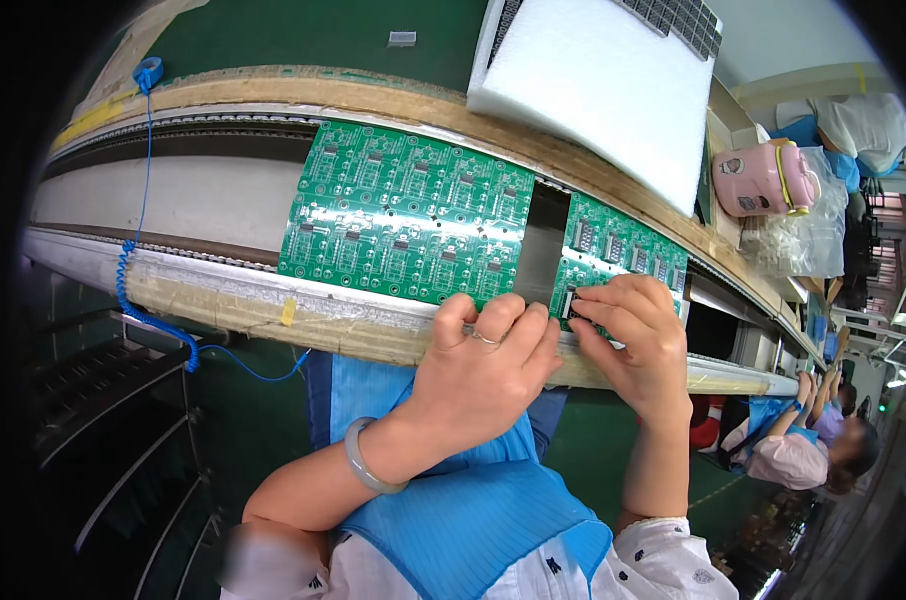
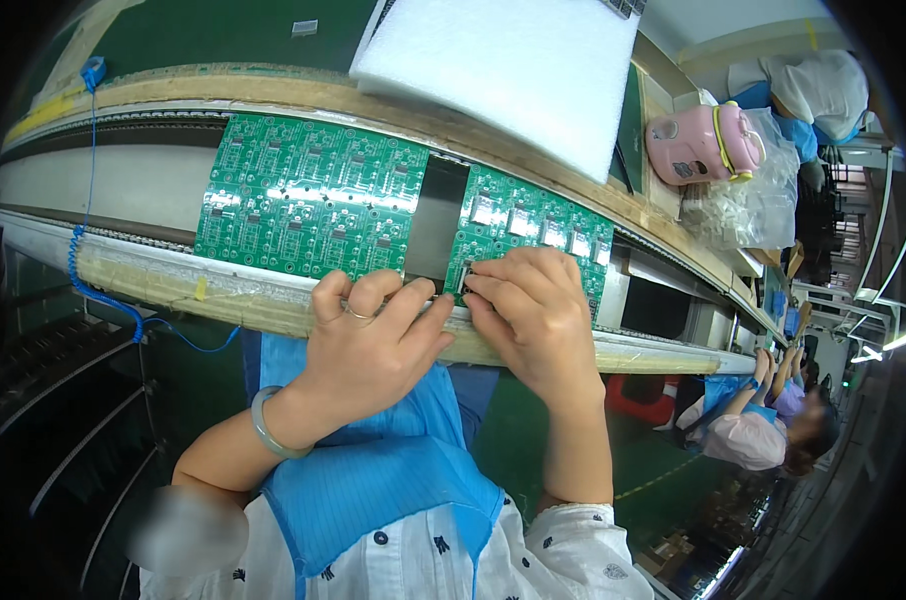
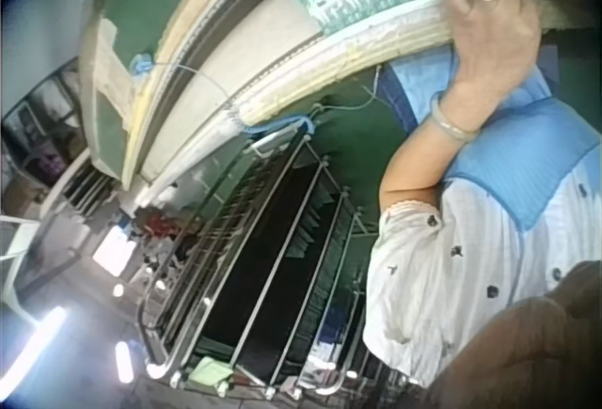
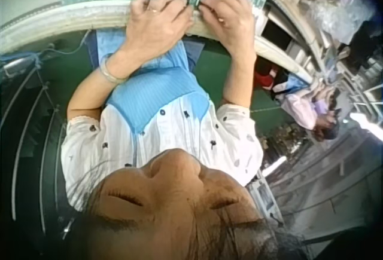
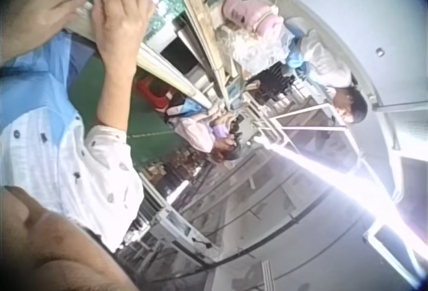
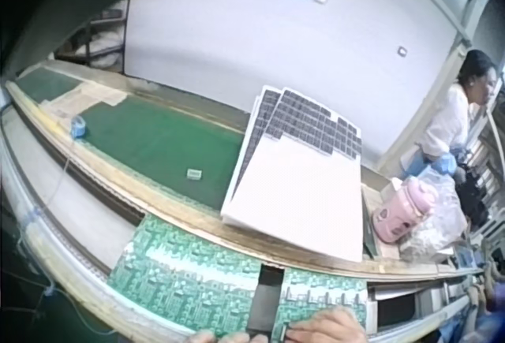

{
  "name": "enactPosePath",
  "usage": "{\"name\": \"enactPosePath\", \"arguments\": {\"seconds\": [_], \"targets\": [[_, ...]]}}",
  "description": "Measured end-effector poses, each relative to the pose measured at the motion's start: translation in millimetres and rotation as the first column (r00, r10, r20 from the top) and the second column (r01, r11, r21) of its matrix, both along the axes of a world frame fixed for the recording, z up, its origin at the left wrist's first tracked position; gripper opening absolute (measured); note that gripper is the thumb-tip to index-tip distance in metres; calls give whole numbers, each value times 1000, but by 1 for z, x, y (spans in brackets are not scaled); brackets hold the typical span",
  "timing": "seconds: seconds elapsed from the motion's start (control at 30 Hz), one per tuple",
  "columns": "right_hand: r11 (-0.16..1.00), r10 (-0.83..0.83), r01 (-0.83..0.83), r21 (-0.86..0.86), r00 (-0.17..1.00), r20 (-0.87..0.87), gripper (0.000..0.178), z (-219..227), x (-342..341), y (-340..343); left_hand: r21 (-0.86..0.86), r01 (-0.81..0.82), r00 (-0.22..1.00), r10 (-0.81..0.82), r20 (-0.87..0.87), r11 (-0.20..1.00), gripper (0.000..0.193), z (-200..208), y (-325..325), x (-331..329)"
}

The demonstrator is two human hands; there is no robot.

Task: The person places small rectangular electronic components onto a green circuit board using tweezers and their fingers. They repeatedly pick components from a white foam sheet, position them on the board, and press them into place.

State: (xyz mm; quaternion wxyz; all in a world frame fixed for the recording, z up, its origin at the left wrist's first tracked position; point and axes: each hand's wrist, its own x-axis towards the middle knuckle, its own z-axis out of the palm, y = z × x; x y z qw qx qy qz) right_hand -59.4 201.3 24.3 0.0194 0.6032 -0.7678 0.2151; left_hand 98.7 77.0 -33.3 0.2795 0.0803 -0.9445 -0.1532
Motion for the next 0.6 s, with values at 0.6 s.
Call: {"name": "enactPosePath", "arguments": {"seconds": [0.6], "targets": [[999, -19, 19, 26, 1000, 10, 24, 1, 1, 0, 6, -1, 1000, 1, 4, 1000, 36, 0, 0, 0]]}}
